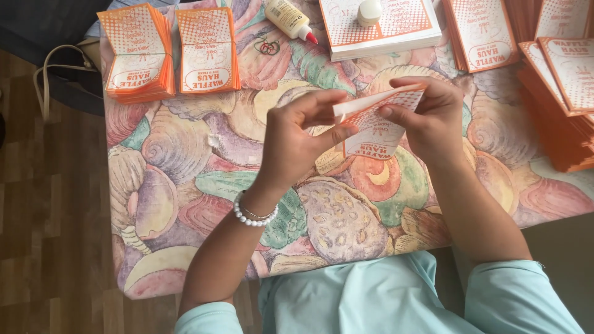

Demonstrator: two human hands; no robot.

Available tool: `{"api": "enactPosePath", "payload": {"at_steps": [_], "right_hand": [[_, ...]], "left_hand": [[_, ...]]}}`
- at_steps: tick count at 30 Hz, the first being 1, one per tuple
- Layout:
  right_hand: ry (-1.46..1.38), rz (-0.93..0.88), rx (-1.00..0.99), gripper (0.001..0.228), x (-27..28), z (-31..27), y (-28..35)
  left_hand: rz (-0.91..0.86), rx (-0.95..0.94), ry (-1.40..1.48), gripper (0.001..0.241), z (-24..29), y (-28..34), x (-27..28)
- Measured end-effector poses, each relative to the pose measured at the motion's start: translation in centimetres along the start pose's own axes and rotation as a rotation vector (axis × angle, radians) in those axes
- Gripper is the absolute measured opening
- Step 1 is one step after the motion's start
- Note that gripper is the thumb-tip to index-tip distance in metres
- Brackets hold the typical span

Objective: Folding paper bags and organizing them into neat stacks on a table.

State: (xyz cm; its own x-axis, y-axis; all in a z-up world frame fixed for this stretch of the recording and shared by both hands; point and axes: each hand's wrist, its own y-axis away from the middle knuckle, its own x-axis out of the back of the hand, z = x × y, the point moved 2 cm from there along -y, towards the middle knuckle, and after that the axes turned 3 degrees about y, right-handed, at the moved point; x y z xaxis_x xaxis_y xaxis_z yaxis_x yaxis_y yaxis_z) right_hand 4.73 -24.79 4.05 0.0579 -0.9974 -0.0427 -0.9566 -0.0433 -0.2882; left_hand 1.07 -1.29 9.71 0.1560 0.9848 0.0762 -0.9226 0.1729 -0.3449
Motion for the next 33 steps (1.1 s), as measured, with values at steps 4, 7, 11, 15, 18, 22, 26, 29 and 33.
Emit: {"api": "enactPosePath", "payload": {"at_steps": [4,7,11,15,18,22,26,29,33], "right_hand": [[-0.001,0.048,-0.007,0.045,0.9,1.5,0.1],[0.032,0.021,0.034,0.039,1.0,1.3,0.4],[0.058,0.005,0.017,0.036,1.5,2.0,0.8],[0.049,0.019,0.01,0.035,0.5,1.5,1.1],[0.055,0.017,0.011,0.035,0.5,1.4,1.3],[0.066,0.013,0.004,0.036,0.6,1.6,1.1],[0.045,0.006,-0.008,0.037,0.4,1.6,1.2],[0.044,0.005,-0.002,0.037,0.2,1.3,1.2],[0.029,0.0,-0.011,0.037,0.0,1.4,1.3]], "left_hand": [[0.013,0.002,0.013,0.021,-1.2,0.1,-0.5],[0.029,0.03,0.035,0.015,-0.6,0.1,-0.5],[0.048,0.035,0.051,0.012,-0.3,0.3,-0.7],[0.069,0.041,0.09,0.011,-0.4,0.3,-0.6],[0.061,0.05,0.097,0.012,-0.6,0.3,-0.5],[0.067,0.056,0.104,0.012,-0.4,0.3,-0.6],[0.086,0.063,0.115,0.011,-0.6,0.5,-0.7],[0.099,0.042,0.109,0.009,-0.5,0.4,-0.7],[0.162,0.029,0.113,0.008,-1.2,0.6,-0.8]]}}
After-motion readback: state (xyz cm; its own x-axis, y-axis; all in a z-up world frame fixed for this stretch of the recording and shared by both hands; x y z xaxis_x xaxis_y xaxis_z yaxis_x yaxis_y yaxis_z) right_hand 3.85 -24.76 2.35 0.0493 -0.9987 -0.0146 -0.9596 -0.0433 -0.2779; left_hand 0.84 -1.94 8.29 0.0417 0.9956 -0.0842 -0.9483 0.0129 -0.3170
